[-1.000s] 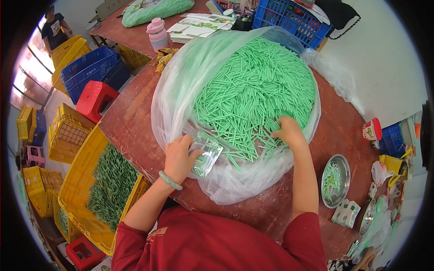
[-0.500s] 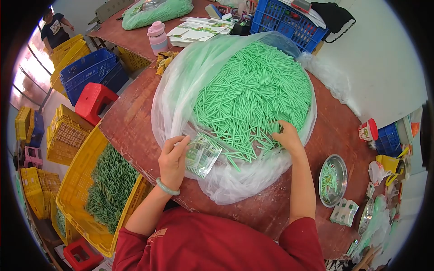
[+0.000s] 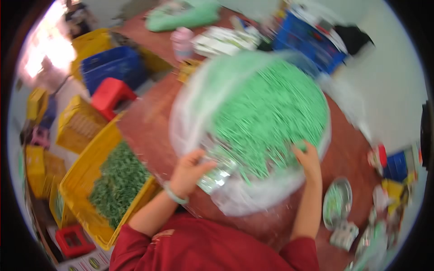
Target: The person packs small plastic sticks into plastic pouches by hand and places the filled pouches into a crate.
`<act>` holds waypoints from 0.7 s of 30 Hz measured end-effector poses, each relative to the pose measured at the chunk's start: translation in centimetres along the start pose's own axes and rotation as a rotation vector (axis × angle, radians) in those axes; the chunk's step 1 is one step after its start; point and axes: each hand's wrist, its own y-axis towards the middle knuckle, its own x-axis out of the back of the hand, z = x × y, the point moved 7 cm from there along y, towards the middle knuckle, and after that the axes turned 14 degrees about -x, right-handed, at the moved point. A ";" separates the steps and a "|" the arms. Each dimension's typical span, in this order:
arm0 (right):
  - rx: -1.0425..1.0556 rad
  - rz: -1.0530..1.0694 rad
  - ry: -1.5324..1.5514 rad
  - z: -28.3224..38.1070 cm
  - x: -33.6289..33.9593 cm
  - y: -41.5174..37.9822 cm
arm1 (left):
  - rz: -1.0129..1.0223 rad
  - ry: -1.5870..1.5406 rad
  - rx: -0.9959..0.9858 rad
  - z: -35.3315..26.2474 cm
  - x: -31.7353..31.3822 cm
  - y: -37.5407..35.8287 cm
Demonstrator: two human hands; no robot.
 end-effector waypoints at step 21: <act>0.214 -0.072 -0.177 0.0 -2.3 0.7 | 0.138 -0.428 0.181 3.9 -0.4 -1.0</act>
